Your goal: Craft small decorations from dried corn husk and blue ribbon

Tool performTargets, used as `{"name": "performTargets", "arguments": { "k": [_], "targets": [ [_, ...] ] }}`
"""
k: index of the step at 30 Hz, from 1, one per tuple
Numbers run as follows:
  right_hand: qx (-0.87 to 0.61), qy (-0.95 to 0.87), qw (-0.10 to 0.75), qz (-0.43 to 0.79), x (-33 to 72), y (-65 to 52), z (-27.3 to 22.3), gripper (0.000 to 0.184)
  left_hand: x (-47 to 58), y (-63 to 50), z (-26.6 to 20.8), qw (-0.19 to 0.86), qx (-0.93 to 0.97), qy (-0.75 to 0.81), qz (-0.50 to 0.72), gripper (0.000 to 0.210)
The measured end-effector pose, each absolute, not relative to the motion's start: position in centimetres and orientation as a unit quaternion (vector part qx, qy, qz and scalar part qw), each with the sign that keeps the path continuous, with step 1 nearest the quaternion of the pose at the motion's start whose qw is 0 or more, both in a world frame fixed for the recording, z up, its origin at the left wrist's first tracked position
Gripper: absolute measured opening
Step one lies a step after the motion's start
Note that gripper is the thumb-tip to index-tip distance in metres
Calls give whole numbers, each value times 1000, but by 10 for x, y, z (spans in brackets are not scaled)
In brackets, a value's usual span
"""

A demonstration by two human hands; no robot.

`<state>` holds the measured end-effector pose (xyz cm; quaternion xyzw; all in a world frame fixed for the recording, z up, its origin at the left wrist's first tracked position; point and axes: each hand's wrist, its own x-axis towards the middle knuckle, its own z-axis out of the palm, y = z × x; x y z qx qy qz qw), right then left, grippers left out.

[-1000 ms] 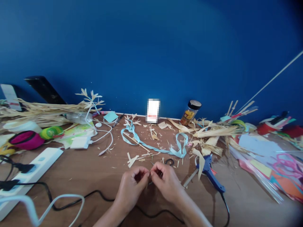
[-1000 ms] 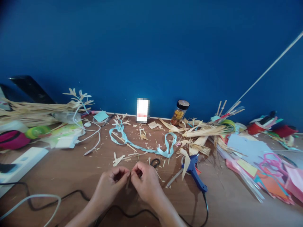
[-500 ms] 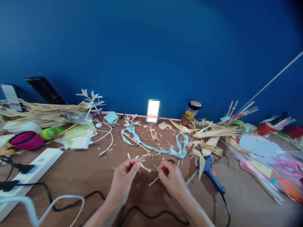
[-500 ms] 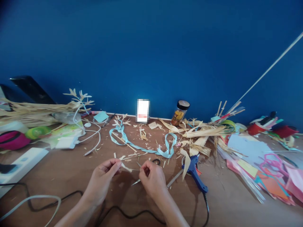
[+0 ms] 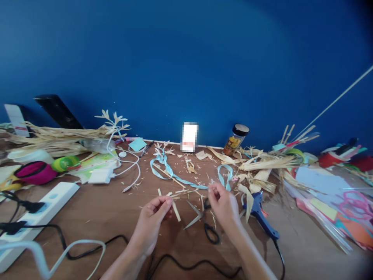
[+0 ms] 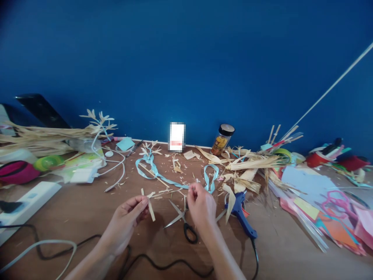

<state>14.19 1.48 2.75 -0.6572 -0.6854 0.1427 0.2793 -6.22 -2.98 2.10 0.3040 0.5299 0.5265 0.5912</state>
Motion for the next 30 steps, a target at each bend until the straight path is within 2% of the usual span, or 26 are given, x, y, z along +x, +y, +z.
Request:
{"name": "performTargets", "arguments": {
  "k": [2,4,6,9,11,18,22,26,30],
  "targets": [
    [-627,-706,303,126,140,15,29,38,-61,-31,19,592,293,541,521,21],
    [-596,-723,325,127,136,10,30,42,-59,-32,18,589,289,548,519,22],
    [-573,-725,328,195,128,-2,33,33,-56,-32,18,584,291,553,518,21],
    [-522,-697,287,398,112,-24,34,22,-50,-35,18,586,300,555,508,19],
    [-510,-681,267,453,103,-35,33,14,-46,-39,16,598,304,551,497,17],
    [-531,-632,270,495,97,-45,23,17,-37,-59,7,626,280,545,483,22],
    [-518,-648,266,491,98,-49,20,17,-36,-67,7,639,292,530,474,18],
    [-525,-685,230,450,96,-52,19,14,-38,-69,4,626,282,539,488,19],
    [-528,-730,152,406,96,-53,22,9,-50,-65,2,613,221,539,534,22]
  ]
}}
